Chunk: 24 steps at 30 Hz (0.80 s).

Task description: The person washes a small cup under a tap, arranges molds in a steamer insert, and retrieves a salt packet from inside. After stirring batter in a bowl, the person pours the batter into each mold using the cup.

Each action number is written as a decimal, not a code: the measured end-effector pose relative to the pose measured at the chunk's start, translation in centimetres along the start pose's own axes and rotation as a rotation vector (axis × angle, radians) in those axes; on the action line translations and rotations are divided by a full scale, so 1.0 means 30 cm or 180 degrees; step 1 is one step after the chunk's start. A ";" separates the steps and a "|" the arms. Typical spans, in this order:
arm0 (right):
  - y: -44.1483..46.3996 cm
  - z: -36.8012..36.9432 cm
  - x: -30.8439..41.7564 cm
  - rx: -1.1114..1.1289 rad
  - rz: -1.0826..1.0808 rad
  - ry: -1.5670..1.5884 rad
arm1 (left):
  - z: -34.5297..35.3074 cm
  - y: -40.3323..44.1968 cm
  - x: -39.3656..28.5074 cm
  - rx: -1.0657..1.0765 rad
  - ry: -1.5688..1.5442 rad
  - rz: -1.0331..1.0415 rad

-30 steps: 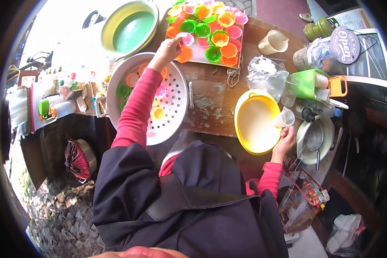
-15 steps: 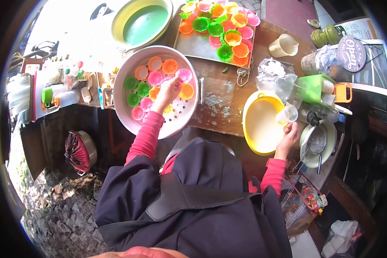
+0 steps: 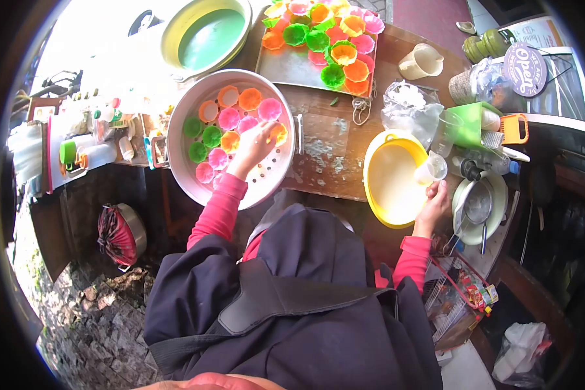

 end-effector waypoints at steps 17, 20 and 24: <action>0.040 -0.041 -0.015 -0.0042 0.0048 -0.0049 | -0.237 0.495 -0.146 -0.0626 0.0173 0.0741; 0.037 -0.061 -0.011 -0.0162 0.0079 -0.0091 | -0.067 0.723 -0.041 -0.0537 0.0181 0.0618; 0.045 -0.103 -0.011 -0.0268 0.0051 0.0030 | 0.050 0.910 0.190 -0.0214 0.0155 -0.0684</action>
Point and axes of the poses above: each hand's wrist, its own y-axis towards the middle knuckle, its own z-axis out of the palm, x = y × z, the point moved 9 cm from there along y, towards the middle knuckle, and after that the axes turned 6 degrees about -y, right-handed, at the moved point
